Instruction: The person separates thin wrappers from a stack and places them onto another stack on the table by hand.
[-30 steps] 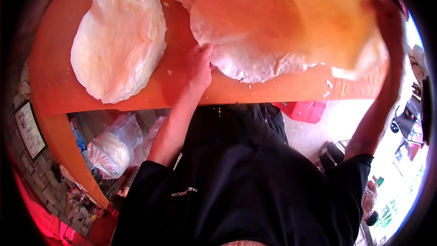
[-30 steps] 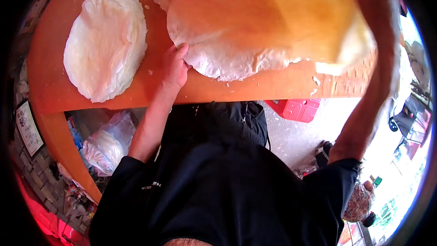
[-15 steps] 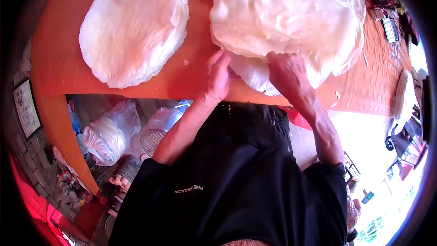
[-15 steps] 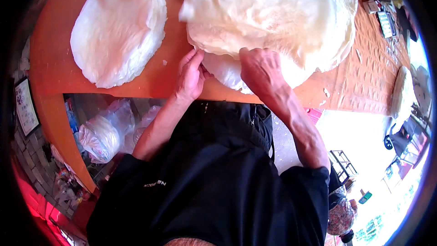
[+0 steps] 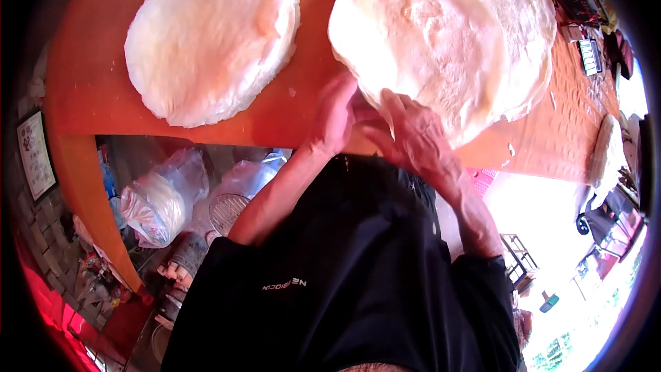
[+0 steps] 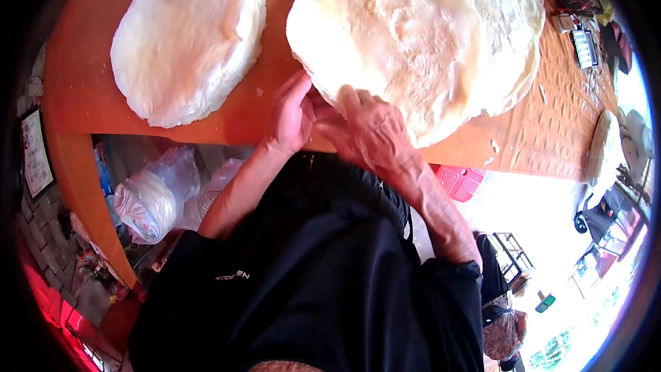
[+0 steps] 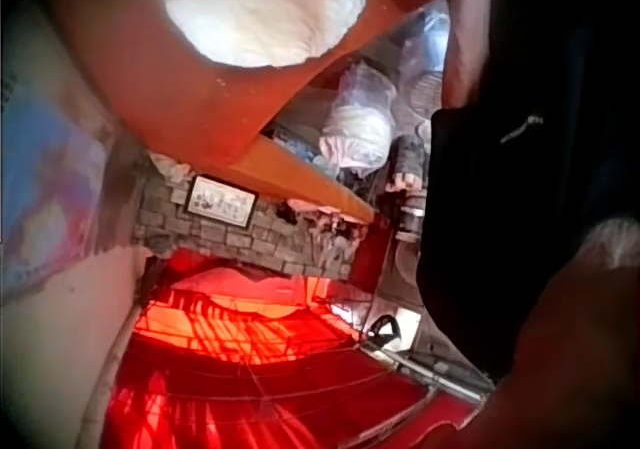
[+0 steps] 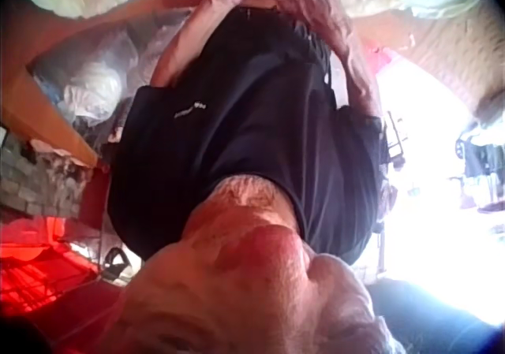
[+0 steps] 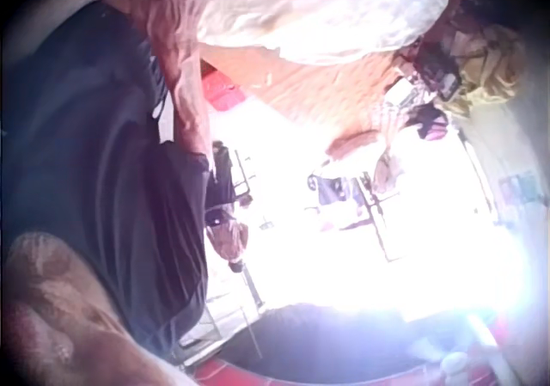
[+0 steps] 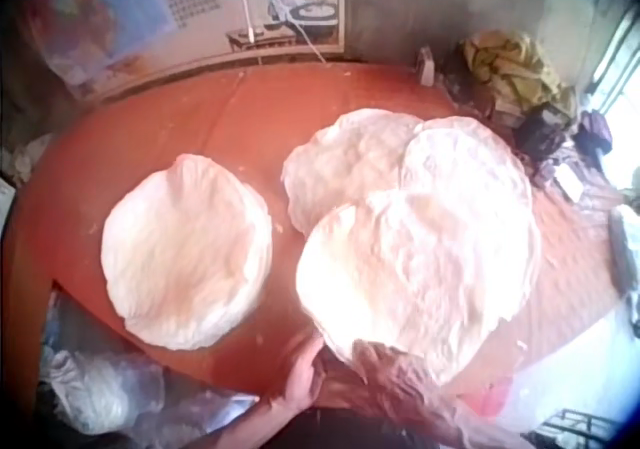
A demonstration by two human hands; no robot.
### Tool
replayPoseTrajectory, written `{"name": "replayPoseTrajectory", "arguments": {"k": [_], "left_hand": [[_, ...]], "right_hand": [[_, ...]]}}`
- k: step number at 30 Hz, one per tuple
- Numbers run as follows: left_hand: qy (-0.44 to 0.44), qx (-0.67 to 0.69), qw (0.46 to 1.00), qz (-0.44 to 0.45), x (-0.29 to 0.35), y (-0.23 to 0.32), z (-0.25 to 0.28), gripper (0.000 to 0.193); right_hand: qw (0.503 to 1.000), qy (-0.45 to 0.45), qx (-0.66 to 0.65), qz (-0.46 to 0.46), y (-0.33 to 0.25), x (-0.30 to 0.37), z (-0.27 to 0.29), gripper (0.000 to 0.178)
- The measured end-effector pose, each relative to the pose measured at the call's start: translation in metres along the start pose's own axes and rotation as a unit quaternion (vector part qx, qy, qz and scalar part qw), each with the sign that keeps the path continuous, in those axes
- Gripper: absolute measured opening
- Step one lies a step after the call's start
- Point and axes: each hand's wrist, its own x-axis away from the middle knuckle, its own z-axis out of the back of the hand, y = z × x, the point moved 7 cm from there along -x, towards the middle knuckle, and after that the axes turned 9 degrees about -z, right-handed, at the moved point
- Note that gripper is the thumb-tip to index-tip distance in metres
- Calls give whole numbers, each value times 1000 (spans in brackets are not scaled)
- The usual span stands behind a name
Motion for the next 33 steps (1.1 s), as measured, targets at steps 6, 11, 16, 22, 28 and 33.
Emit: {"name": "replayPoseTrajectory", "arguments": {"k": [6,11,16,22,28,33], "left_hand": [[-86,45,995,14,-7,-4,-24,42],[-57,19,998,-12,-43,3,2,53],[-90,188,977,38,-49,47,2,55],[-11,106,994,-21,-55,55,29,56],[57,-123,984,-117,-64,38,44,45],[100,-185,960,-186,-65,29,46,37]], "right_hand": [[988,29,109,-104,18,-21,4,24],[963,-11,-269,-11,-20,-56,78,23],[875,123,-432,-180,33,-15,229,18],[867,65,-301,-391,236,-20,141,58],[869,82,-349,-342,245,-31,104,56],[742,29,-563,-364,246,-36,91,38]]}}
